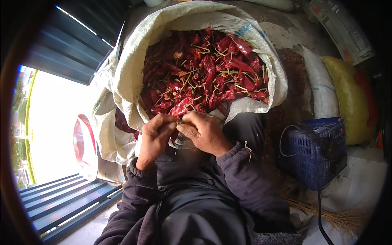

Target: The person sits on the floor with a sack of dried red peppers on their lap and removes the stems from the peppers one by one. They use their hands to pull off the stems and occasionally use scissors to cut them. The peppers remain in the sack as the stems are removed.

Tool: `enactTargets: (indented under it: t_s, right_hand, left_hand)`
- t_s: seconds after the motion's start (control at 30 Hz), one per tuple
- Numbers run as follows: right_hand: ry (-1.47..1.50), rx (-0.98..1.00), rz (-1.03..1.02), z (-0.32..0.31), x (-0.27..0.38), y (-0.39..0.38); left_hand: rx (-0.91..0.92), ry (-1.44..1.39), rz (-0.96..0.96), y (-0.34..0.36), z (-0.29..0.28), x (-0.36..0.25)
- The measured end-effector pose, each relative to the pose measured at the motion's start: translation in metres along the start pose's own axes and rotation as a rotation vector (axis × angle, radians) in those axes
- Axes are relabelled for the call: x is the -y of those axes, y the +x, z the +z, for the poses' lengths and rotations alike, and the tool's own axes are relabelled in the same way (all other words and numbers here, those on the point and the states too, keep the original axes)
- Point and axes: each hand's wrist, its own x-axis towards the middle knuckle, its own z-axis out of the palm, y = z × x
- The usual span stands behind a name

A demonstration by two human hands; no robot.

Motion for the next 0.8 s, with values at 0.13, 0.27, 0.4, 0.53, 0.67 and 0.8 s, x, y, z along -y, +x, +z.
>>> enactTargets:
  t_s: [0.13, 0.27, 0.4, 0.53, 0.67, 0.8]
  right_hand:
    - [0.014, 0.129, 0.023, 0.005, -0.008, -0.009]
    - [0.026, 0.143, -0.049, 0.007, -0.013, -0.009]
    - [-0.185, 0.116, -0.204, 0.015, -0.019, -0.01]
    - [-0.507, 0.095, -0.278, 0.017, -0.011, -0.018]
    - [-0.259, 0.021, -0.198, 0.022, 0.0, -0.015]
    - [0.09, 0.136, 0.15, 0.017, 0.016, -0.019]
  left_hand:
    - [0.021, 0.449, 0.309, -0.003, -0.007, -0.012]
    - [0.028, 0.644, 0.396, -0.002, -0.01, -0.02]
    - [0.015, 0.782, 0.526, -0.005, -0.012, -0.02]
    - [0.02, 0.862, 0.713, -0.002, -0.006, -0.026]
    - [0.01, 0.865, 0.81, 0.001, -0.007, -0.022]
    - [0.043, 0.925, 0.806, -0.003, -0.008, -0.025]
